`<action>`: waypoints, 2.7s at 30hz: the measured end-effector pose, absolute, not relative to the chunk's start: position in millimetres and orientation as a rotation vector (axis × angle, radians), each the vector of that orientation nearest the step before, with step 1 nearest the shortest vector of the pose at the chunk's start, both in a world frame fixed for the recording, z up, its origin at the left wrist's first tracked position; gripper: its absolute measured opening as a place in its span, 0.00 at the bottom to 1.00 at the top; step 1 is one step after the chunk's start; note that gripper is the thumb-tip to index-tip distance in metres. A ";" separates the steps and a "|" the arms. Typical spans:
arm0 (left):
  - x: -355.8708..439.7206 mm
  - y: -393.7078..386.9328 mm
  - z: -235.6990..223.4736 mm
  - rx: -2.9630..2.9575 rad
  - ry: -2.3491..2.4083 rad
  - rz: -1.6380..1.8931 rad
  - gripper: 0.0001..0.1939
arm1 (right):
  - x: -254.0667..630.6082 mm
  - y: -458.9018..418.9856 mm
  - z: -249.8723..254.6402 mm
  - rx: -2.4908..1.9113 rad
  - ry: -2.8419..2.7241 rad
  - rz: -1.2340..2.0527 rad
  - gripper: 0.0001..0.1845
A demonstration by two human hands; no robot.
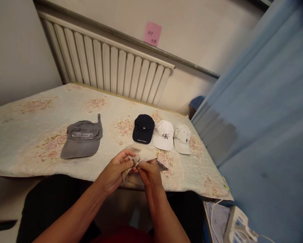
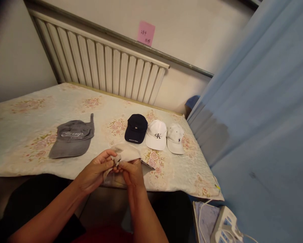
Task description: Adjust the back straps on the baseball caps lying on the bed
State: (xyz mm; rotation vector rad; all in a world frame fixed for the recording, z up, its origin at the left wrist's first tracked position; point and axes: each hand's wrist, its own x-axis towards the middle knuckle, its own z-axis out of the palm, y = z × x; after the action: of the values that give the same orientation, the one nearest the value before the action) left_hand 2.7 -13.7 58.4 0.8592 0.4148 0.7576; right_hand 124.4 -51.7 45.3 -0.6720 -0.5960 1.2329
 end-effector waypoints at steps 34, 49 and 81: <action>1.0 -15.8 47.5 0.952 0.471 0.795 0.13 | 128.7 -49.7 29.0 -0.715 -0.646 1.248 0.06; 1.3 -18.3 39.5 0.999 0.540 0.868 0.14 | 128.8 -46.2 22.7 -0.687 -0.637 1.282 0.11; 15.2 -23.0 45.9 1.128 0.625 0.862 0.08 | 137.7 -51.9 21.7 -0.741 -0.599 1.251 0.19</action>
State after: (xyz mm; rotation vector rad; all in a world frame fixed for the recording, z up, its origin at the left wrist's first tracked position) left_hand 15.2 -23.0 45.9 1.1284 0.6254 0.8620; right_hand 137.7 -51.9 21.7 -0.7410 -0.5993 1.2509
